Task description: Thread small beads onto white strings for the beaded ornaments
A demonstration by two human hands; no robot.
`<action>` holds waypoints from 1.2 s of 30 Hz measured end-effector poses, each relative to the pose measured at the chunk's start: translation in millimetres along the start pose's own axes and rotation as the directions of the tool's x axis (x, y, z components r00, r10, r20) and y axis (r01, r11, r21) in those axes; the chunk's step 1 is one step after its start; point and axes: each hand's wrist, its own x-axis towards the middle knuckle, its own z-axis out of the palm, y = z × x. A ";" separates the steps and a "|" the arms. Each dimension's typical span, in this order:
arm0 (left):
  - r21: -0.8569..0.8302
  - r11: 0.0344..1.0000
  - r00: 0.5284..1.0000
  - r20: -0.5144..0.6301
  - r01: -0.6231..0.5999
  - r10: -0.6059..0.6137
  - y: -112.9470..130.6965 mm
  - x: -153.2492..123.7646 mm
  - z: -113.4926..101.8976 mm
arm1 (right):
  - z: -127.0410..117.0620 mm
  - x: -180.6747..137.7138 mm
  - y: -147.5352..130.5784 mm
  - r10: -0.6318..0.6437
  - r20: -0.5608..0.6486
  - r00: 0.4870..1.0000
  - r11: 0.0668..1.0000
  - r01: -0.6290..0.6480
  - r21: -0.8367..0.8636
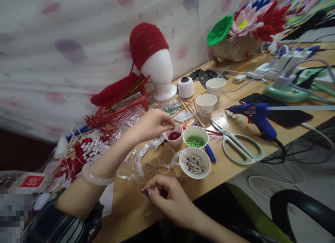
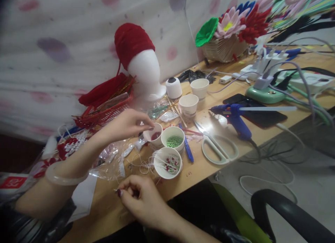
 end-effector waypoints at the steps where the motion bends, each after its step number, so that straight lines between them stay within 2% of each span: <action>1: -0.049 0.999 1.000 -0.019 0.002 -0.003 0.1 -1.8 1.3 | 0.0 -0.2 -0.1 0.001 0.001 1.000 1.000 -0.001 -0.006; 3: -0.038 0.999 1.000 -0.014 0.007 -0.008 1.0 -2.0 6.7 | 0.2 -0.3 -0.2 0.002 -0.005 1.000 1.000 -0.002 -0.020; 6: 0.094 0.996 0.999 0.040 0.014 -0.018 3.2 3.3 17.0 | 0.4 -0.1 0.3 -0.004 -0.025 1.000 0.999 0.003 -0.040; 12: 0.252 0.967 0.965 0.260 -0.044 -0.023 11.1 17.8 28.5 | 0.7 0.8 0.8 -0.016 -0.027 1.000 0.998 0.014 -0.061; 16: 0.354 0.933 0.954 0.295 -0.058 -0.052 19.7 27.3 32.6 | 0.9 0.4 1.4 -0.024 -0.043 0.999 0.998 0.022 -0.052; 22: 0.340 0.936 0.945 0.325 -0.090 -0.028 21.8 23.6 27.0 | 2.0 -0.5 2.0 -0.023 -0.036 0.999 0.998 0.021 -0.055; 28: 0.255 0.961 0.946 0.322 -0.108 0.021 13.4 16.5 17.3 | 1.8 -0.3 0.6 -0.036 -0.044 0.998 0.999 0.034 -0.042; 29: 0.223 0.968 0.948 0.315 -0.114 0.039 11.7 13.3 13.0 | 1.7 0.0 0.2 -0.038 -0.053 0.998 0.999 0.036 -0.041; 31: 0.121 0.986 0.971 0.226 -0.113 0.084 8.9 0.9 3.8 | 1.3 0.6 -0.4 -0.045 -0.088 0.995 0.998 0.041 -0.037; 33: -0.071 0.994 0.997 -0.018 -0.078 0.077 6.9 -21.1 -1.1 | 1.1 1.2 -0.6 -0.054 -0.145 0.988 0.998 0.051 -0.029; 35: -0.297 0.955 0.972 -0.221 0.010 -0.079 5.2 -51.0 3.6 | 1.3 1.5 -0.3 -0.064 -0.209 0.976 0.998 0.062 -0.018; 36: -0.421 0.904 0.946 -0.255 0.079 -0.201 4.3 -67.3 10.1 | 1.4 1.4 0.0 -0.068 -0.235 0.970 0.998 0.067 -0.012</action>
